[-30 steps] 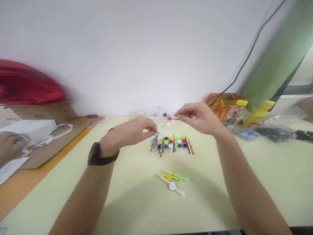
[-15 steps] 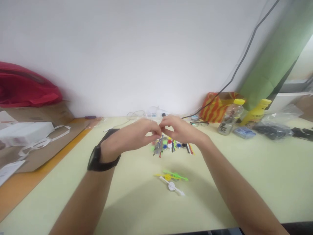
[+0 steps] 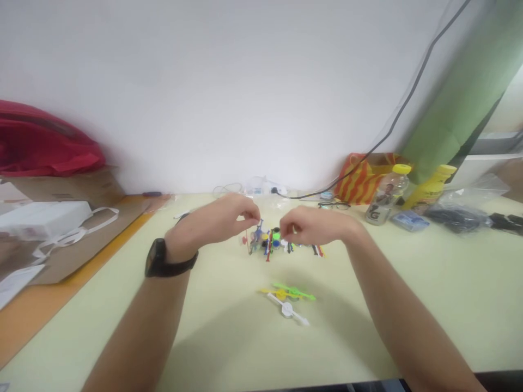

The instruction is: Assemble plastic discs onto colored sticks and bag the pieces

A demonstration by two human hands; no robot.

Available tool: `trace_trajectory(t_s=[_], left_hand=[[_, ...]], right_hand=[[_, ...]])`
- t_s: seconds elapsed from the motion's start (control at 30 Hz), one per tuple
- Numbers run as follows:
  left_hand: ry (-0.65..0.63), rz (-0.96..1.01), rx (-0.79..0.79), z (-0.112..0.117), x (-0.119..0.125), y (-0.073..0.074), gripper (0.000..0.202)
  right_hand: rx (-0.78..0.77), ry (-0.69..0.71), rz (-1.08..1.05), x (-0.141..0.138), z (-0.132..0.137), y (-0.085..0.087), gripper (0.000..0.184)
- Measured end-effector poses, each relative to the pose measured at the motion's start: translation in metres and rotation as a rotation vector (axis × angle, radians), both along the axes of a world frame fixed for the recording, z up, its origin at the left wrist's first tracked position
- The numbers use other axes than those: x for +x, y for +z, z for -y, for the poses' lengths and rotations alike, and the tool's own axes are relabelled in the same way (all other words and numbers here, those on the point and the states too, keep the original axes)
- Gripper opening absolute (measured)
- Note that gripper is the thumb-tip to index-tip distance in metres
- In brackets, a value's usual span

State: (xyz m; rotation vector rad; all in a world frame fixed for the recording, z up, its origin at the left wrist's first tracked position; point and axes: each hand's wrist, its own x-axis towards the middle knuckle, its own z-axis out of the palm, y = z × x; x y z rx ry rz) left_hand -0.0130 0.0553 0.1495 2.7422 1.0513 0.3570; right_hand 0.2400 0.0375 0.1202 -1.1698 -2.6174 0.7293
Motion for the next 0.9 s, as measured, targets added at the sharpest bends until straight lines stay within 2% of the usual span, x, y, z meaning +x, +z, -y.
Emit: trace_trajectory(t_s=[0.1,0.23,0.3,0.4,0.5,0.63,0.77,0.9], left_hand=[[0.004,-0.015,0.008,-0.003,-0.002,-0.001,0.023],[0.002,-0.031,0.017,-0.004,-0.003,-0.001,0.024],[0.000,-0.029,0.015,-0.004,-0.003,-0.001,0.024],[-0.002,-0.012,0.010,-0.003,-0.003,0.000,0.024],[-0.005,0.005,0.009,-0.003,-0.003,0.001,0.023],[-0.009,0.008,0.024,-0.003,-0.003,0.002,0.022],[-0.019,0.003,0.027,-0.003,-0.003,0.002,0.022],[-0.037,-0.003,0.014,-0.004,-0.002,0.001,0.022]], right_hand=[[-0.210,0.155,0.183,-0.024,-0.004,-0.020,0.012],[-0.397,0.310,0.381,-0.062,-0.007,-0.046,0.021],[-0.430,0.330,0.394,-0.071,-0.009,-0.054,0.023],[-0.424,0.325,0.335,-0.066,-0.014,-0.059,0.026],[-0.396,0.305,0.140,-0.043,-0.020,-0.048,0.019],[-0.362,0.194,-0.274,-0.002,-0.021,-0.018,0.022],[-0.166,-0.013,-0.691,0.030,-0.016,0.007,0.024],[0.028,-0.132,-0.915,0.038,-0.008,0.018,0.018]])
